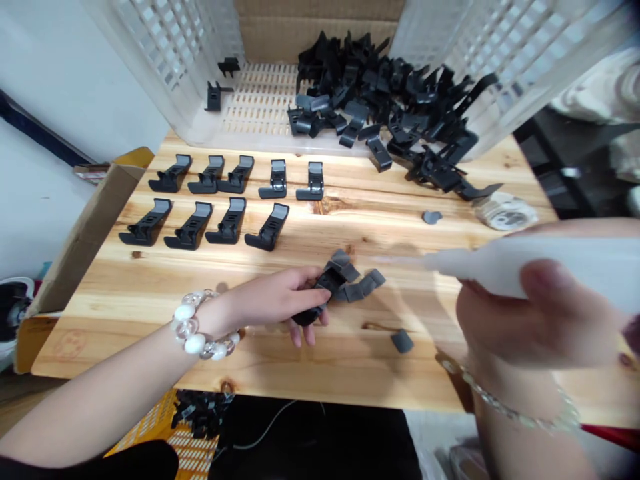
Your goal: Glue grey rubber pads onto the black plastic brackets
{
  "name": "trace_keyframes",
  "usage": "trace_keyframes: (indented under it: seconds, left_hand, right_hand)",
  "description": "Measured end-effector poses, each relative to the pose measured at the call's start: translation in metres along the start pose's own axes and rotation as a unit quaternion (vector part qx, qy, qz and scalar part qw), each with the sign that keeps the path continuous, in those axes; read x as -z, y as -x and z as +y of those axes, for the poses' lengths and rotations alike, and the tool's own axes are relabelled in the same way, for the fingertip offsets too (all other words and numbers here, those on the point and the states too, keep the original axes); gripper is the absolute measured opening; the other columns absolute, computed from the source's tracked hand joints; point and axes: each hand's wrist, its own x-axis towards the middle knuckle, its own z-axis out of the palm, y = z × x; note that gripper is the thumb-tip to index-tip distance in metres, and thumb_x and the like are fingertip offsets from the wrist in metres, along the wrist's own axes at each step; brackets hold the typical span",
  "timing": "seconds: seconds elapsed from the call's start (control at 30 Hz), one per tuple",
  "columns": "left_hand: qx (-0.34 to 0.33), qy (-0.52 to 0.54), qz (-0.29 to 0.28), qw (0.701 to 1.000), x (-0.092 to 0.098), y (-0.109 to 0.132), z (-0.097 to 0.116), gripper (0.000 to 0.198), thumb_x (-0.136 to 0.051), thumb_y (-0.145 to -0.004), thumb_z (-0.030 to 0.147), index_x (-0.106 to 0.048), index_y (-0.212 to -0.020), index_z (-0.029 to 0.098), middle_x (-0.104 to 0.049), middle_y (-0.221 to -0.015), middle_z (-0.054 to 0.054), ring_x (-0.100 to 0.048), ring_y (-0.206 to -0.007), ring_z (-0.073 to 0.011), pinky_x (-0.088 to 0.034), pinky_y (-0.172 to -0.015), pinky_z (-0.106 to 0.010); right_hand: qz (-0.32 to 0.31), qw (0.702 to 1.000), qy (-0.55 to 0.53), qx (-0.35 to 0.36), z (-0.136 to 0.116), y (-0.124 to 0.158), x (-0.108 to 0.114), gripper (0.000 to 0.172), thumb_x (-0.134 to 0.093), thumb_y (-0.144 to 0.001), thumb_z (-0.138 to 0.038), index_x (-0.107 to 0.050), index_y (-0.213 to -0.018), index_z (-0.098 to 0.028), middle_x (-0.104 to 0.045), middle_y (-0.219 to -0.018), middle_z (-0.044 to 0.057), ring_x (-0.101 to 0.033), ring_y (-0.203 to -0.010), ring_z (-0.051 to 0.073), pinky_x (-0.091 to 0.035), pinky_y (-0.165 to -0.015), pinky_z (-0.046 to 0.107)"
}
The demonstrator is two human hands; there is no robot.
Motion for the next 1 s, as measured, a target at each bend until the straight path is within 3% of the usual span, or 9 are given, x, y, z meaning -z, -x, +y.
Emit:
trace_keyframes:
  seconds: [0.1, 0.17, 0.27, 0.4, 0.5, 0.6, 0.77, 0.9, 1.0]
  left_hand:
    - [-0.028, 0.015, 0.022, 0.999, -0.001, 0.0, -0.001, 0.024, -0.049, -0.095, 0.033, -0.049, -0.113, 0.017, -0.065, -0.086, -0.005, -0.068, -0.069, -0.0153, -0.056, -0.053, -0.023]
    - [-0.059, 0.026, 0.044, 0.997, -0.002, 0.0, -0.002, 0.02, -0.049, -0.095, 0.032, -0.05, -0.108, 0.017, -0.063, -0.084, -0.004, -0.067, -0.071, -0.0147, -0.058, -0.055, -0.024]
    - [-0.108, 0.039, 0.067, 0.991, -0.003, 0.0, -0.004, 0.016, -0.052, -0.094, 0.03, -0.051, -0.102, 0.017, -0.063, -0.089, -0.004, -0.066, -0.077, -0.0146, -0.061, -0.063, -0.027]
    - [-0.147, 0.063, 0.073, 0.984, -0.005, -0.002, -0.008, 0.019, -0.051, -0.093, 0.026, -0.053, -0.11, 0.017, -0.064, -0.091, -0.005, -0.065, -0.082, -0.0159, -0.062, -0.07, -0.031]
    - [-0.183, 0.071, 0.089, 0.976, -0.007, -0.003, -0.011, 0.026, -0.051, -0.094, 0.026, -0.051, -0.119, 0.019, -0.064, -0.095, -0.005, -0.066, -0.087, -0.0165, -0.062, -0.075, -0.034]
    - [-0.201, 0.052, 0.113, 0.972, -0.009, -0.005, -0.014, 0.033, -0.052, -0.094, 0.029, -0.049, -0.126, 0.02, -0.065, -0.105, -0.006, -0.066, -0.093, -0.017, -0.061, -0.08, -0.033]
    - [-0.201, 0.024, 0.12, 0.972, -0.007, -0.007, -0.018, 0.041, -0.052, -0.095, 0.035, -0.046, -0.132, 0.02, -0.068, -0.109, -0.009, -0.066, -0.102, -0.02, -0.059, -0.081, -0.032]
    - [-0.225, -0.014, 0.117, 0.967, -0.006, -0.008, -0.018, 0.038, -0.052, -0.095, 0.034, -0.049, -0.13, 0.02, -0.067, -0.115, -0.009, -0.065, -0.104, -0.0191, -0.056, -0.085, -0.031]
    - [-0.241, -0.05, 0.137, 0.96, -0.007, -0.007, -0.015, 0.035, -0.055, -0.093, 0.029, -0.053, -0.126, 0.019, -0.066, -0.116, -0.008, -0.064, -0.106, -0.0184, -0.052, -0.094, -0.032]
  right_hand:
    - [0.019, 0.995, -0.099, -0.012, -0.001, -0.01, -0.012, 0.022, -0.073, -0.069, -0.029, -0.055, -0.081, -0.022, -0.052, -0.06, -0.006, -0.038, -0.042, 0.008, -0.028, -0.036, 0.025]
    - [-0.015, 0.991, -0.117, -0.064, -0.001, -0.013, -0.015, 0.022, -0.071, -0.071, -0.023, -0.053, -0.084, -0.023, -0.055, -0.059, -0.006, -0.044, -0.042, 0.009, -0.028, -0.034, 0.023]
    - [-0.084, 0.978, -0.091, -0.168, 0.0, -0.013, -0.017, 0.024, -0.069, -0.073, -0.019, -0.048, -0.084, -0.024, -0.067, -0.071, -0.001, -0.057, -0.049, 0.012, -0.039, -0.042, 0.024]
    - [-0.183, 0.927, -0.101, -0.311, 0.004, -0.006, -0.02, 0.031, -0.071, -0.07, -0.016, -0.045, -0.084, -0.025, -0.069, -0.083, 0.0, -0.063, -0.06, 0.014, -0.043, -0.042, 0.024]
    - [-0.246, 0.898, -0.101, -0.351, 0.01, 0.002, -0.025, 0.034, -0.075, -0.069, -0.014, -0.051, -0.09, -0.025, -0.063, -0.08, -0.003, -0.063, -0.07, 0.015, -0.045, -0.044, 0.022]
    - [-0.294, 0.894, -0.054, -0.335, 0.014, 0.009, -0.028, 0.024, -0.076, -0.074, -0.02, -0.059, -0.09, -0.023, -0.06, -0.075, -0.003, -0.058, -0.066, 0.012, -0.05, -0.057, 0.025]
    - [-0.349, 0.893, 0.055, -0.28, 0.01, 0.013, -0.032, 0.015, -0.073, -0.078, -0.029, -0.062, -0.079, -0.02, -0.062, -0.067, -0.002, -0.056, -0.059, 0.011, -0.045, -0.054, 0.025]
    - [-0.36, 0.911, 0.14, -0.146, 0.009, 0.016, -0.032, 0.002, -0.068, -0.081, -0.019, -0.067, -0.082, -0.021, -0.069, -0.078, 0.0, -0.063, -0.075, 0.015, -0.049, -0.068, 0.028]
    - [-0.349, 0.92, 0.176, -0.024, 0.012, 0.019, -0.032, 0.017, -0.066, -0.078, -0.011, -0.069, -0.092, -0.021, -0.068, -0.091, 0.004, -0.065, -0.084, 0.017, -0.05, -0.074, 0.03]
